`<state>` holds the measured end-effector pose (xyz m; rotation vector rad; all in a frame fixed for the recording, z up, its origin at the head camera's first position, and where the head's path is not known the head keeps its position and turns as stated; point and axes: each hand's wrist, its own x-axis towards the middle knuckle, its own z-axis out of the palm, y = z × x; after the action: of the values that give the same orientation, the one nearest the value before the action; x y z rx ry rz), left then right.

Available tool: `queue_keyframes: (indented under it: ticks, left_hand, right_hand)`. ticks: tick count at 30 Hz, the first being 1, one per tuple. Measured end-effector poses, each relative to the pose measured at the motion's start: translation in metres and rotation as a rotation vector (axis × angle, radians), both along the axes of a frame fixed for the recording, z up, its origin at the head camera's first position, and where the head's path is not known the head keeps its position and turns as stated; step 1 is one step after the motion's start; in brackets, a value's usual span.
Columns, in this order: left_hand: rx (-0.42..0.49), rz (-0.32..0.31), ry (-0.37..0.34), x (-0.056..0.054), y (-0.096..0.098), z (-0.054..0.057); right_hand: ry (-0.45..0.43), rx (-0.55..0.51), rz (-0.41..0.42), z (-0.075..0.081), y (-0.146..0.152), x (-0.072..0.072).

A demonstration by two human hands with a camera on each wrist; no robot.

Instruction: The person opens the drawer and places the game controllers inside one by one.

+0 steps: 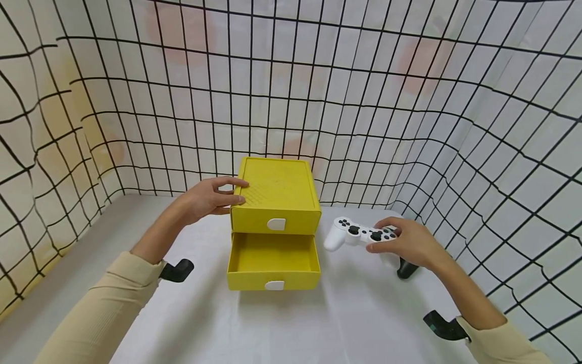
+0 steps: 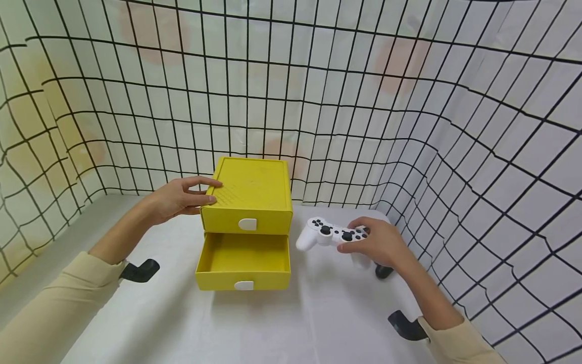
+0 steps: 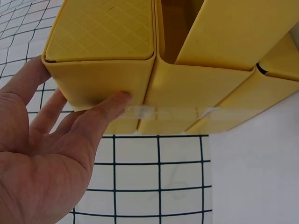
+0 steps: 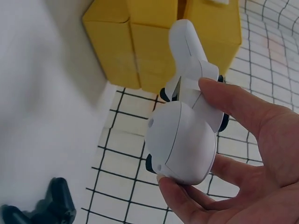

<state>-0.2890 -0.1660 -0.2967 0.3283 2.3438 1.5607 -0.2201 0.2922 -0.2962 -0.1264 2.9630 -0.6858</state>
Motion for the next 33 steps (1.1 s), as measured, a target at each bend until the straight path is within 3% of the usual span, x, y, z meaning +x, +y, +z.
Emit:
queue_keyframes:
  ticks: [15,27,33]
  left_hand:
    - [-0.001,-0.008,0.000,-0.001,0.000,0.000]
    - [-0.003,-0.004,-0.001,-0.001,0.000,-0.001]
    - [-0.010,0.002,0.005,-0.001,0.000,-0.002]
  right_hand:
    - [-0.021,-0.069,0.133,0.020,-0.045,0.018]
    - [0.004,-0.161,0.169,0.006,-0.091,0.014]
    - [0.016,-0.152,0.173,-0.002,-0.107,0.012]
